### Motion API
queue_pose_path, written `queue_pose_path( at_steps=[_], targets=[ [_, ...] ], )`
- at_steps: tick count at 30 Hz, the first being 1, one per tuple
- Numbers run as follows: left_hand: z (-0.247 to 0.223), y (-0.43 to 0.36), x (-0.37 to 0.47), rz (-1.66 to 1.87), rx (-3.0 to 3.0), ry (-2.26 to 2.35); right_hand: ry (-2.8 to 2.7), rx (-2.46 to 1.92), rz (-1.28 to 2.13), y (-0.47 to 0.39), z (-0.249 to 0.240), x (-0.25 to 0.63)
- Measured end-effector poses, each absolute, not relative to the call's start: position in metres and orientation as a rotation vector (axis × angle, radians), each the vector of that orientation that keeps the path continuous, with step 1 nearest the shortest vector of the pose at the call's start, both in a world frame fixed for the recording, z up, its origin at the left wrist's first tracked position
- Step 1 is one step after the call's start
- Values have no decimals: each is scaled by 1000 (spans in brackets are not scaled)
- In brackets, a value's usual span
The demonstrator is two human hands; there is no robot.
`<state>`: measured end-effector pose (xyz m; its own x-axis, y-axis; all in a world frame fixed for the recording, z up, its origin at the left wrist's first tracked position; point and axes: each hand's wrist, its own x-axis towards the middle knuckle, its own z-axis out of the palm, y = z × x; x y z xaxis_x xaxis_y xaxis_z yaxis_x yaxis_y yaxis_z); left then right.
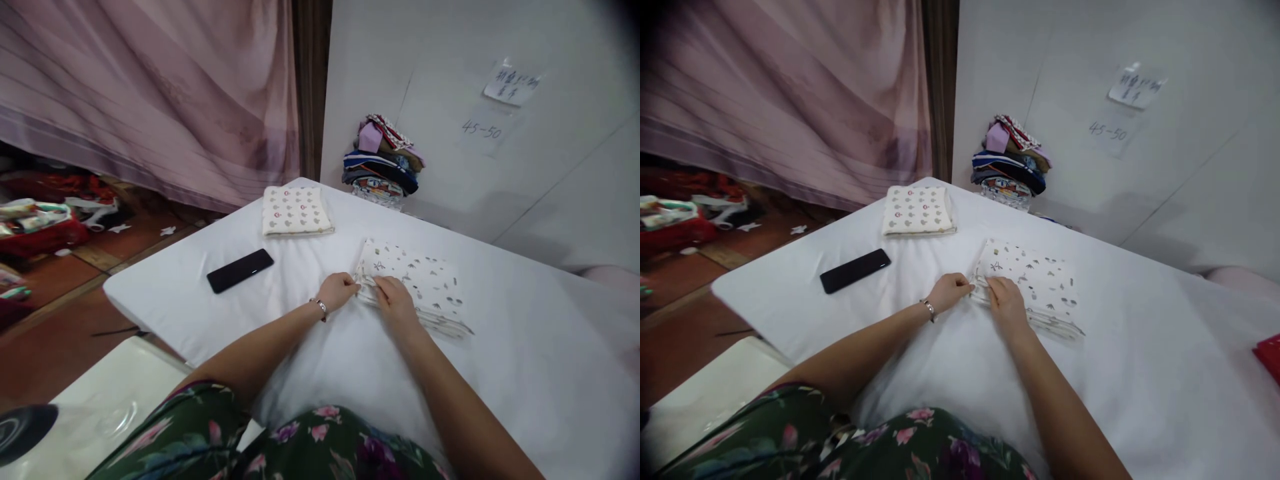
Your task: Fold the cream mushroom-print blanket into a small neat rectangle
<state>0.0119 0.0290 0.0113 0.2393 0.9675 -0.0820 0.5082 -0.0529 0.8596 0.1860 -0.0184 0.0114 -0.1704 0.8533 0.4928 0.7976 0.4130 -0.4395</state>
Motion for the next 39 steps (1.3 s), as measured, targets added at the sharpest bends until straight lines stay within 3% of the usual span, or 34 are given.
queue_pose_path(
  at_steps=[6, 11, 16, 28, 39],
  targets=[
    [9, 34, 14, 710, 1502, 1291, -2169, -1381, 40, -20, 12, 180],
    [16, 34, 13, 690, 1456, 1172, -1959, -1370, 186, -18, 12, 183],
    [12, 26, 8, 699, 1780, 1285, -1747, -1383, 349, -15, 12, 188],
    [14, 18, 21, 517, 2092, 1467, -1749, -1343, 327, -16, 12, 187],
    [5, 34, 16, 626, 1559, 1417, -2012, -1314, 197, -16, 9, 188]
  ],
)
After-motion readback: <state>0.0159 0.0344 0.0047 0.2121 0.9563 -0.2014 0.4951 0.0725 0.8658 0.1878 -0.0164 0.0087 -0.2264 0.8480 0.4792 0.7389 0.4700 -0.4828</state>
